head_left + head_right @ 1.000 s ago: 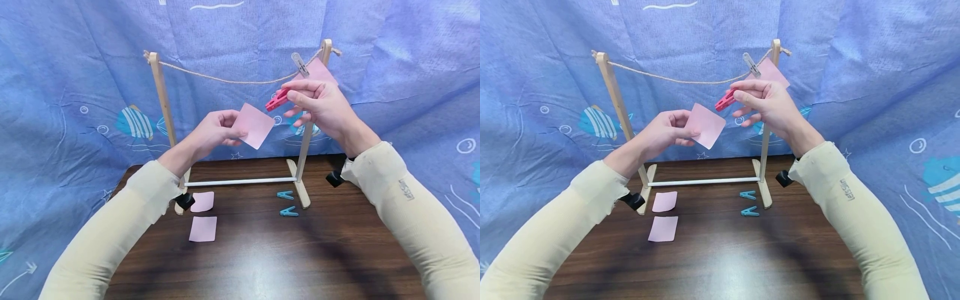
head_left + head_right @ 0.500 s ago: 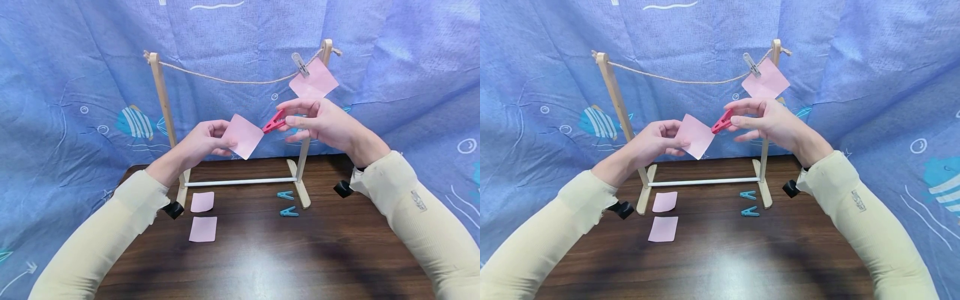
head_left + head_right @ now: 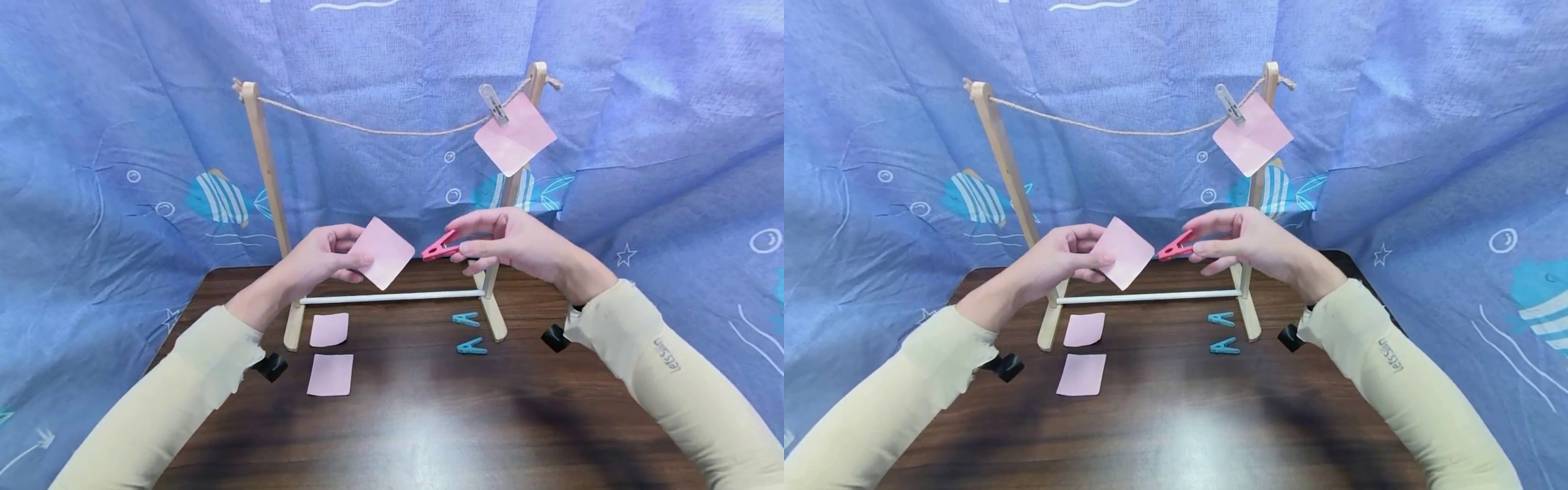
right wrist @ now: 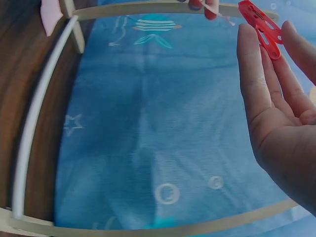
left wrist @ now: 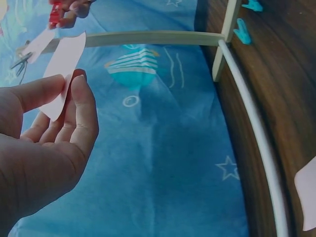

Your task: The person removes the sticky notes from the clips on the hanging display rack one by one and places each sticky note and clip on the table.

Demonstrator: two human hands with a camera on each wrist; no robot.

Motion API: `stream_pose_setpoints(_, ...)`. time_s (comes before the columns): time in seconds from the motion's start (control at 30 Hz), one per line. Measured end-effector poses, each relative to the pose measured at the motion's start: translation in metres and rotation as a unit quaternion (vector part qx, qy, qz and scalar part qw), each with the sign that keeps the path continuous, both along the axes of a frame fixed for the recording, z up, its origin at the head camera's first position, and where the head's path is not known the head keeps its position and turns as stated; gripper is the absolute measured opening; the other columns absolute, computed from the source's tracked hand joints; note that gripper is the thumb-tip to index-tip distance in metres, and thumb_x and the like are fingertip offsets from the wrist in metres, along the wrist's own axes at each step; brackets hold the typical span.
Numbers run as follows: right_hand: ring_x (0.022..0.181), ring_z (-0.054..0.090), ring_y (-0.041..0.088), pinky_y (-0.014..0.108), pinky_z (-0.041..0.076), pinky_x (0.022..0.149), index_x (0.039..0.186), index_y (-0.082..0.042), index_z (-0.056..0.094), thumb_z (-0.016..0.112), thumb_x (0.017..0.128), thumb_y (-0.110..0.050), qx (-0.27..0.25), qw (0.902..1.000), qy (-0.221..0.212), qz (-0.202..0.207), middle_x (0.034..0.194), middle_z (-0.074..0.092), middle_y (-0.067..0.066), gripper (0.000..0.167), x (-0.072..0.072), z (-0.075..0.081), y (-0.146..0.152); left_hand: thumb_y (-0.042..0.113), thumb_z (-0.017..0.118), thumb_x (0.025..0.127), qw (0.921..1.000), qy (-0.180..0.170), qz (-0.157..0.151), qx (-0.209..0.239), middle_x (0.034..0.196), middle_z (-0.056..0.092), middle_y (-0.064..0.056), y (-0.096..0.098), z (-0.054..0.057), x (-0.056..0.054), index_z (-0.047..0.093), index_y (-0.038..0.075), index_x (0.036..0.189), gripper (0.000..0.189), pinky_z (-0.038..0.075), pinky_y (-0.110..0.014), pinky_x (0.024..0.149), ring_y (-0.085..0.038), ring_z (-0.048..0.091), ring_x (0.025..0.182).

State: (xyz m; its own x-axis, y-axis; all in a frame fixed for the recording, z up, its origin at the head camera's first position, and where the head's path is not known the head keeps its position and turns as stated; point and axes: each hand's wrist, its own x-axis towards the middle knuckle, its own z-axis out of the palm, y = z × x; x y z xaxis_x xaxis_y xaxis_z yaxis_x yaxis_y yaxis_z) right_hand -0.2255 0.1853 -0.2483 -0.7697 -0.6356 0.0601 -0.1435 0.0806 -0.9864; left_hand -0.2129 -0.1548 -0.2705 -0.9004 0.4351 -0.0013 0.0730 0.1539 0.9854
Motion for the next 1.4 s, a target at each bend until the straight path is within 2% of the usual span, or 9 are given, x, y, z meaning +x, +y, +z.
stream_pose_setpoints(0.23,0.102,0.07,0.034,0.049,0.059,0.085,0.133,0.001,0.061,0.07,0.095,-0.004,0.017,0.9996,-0.024,0.001,0.124,0.068,0.018,0.04,-0.001,-0.033,0.003,0.003,0.072,0.093,0.9996,-0.029,-0.005,-0.001,0.11,0.072,-0.014,-0.005,-0.026,0.003,0.056,-0.001,0.134,0.044,0.06,-0.033,0.075,-0.021,0.07,0.089)
stream_pose_setpoints(0.53,0.099,0.071,0.032,0.05,0.06,0.082,0.129,-0.002,0.064,0.069,0.096,-0.007,0.016,0.9982,-0.054,0.023,0.117,0.07,0.016,0.033,-0.006,-0.067,0.005,0.004,0.075,0.091,0.9986,-0.05,-0.019,-0.005,0.1,0.074,-0.009,-0.008,-0.062,0.005,0.056,-0.002,0.134,0.047,0.059,-0.03,0.066,-0.017,0.069,0.079)
stream_pose_setpoints(0.7,0.093,0.073,0.029,0.048,0.06,0.08,0.132,0.004,0.059,0.068,0.098,-0.007,0.001,0.9975,-0.067,0.024,0.114,0.071,0.016,0.038,-0.007,-0.084,0.01,0.003,0.074,0.091,0.9985,-0.048,-0.025,-0.007,0.097,0.074,-0.008,-0.01,-0.076,0.006,0.058,-0.002,0.13,0.043,0.058,-0.03,0.064,-0.016,0.067,0.077)
stream_pose_setpoints(0.83,0.092,0.073,0.027,0.05,0.06,0.082,0.132,0.001,0.061,0.067,0.098,-0.005,-0.019,0.9962,-0.081,0.024,0.114,0.071,0.015,0.035,-0.01,-0.094,0.012,0.002,0.073,0.091,0.9979,-0.059,-0.025,0.0,0.098,0.074,-0.009,-0.012,-0.086,0.005,0.057,-0.003,0.131,0.043,0.059,-0.03,0.066,-0.017,0.068,0.078)
stream_pose_setpoints(0.93,0.094,0.073,0.028,0.051,0.059,0.082,0.132,-0.001,0.062,0.067,0.098,-0.005,-0.022,0.9958,-0.088,0.016,0.116,0.07,0.014,0.035,-0.013,-0.103,0.013,0.001,0.072,0.092,0.9975,-0.067,-0.018,0.007,0.099,0.073,-0.01,-0.013,-0.094,0.004,0.056,-0.005,0.131,0.043,0.059,-0.03,0.067,-0.017,0.069,0.079)
stream_pose_setpoints(1.2,0.093,0.072,0.027,0.05,0.059,0.084,0.138,0.006,0.053,0.068,0.097,-0.005,-0.017,0.9933,-0.111,-0.027,0.118,0.069,0.013,0.045,-0.025,-0.131,0.013,-0.005,0.067,0.094,0.9936,-0.108,0.018,0.028,0.105,0.072,-0.014,-0.014,-0.123,-0.004,0.047,-0.009,0.138,0.048,0.061,-0.031,0.073,-0.019,0.071,0.085)
stream_pose_setpoints(1.4,0.1,0.07,0.035,0.046,0.059,0.085,0.136,0.005,0.055,0.07,0.097,-0.01,0.007,0.9923,-0.116,-0.044,0.119,0.07,0.015,0.044,-0.034,-0.159,0.013,-0.01,0.065,0.093,0.9879,-0.14,0.05,0.045,0.105,0.068,-0.014,-0.015,-0.141,-0.009,0.047,-0.009,0.138,0.048,0.061,-0.031,0.076,-0.019,0.069,0.086)
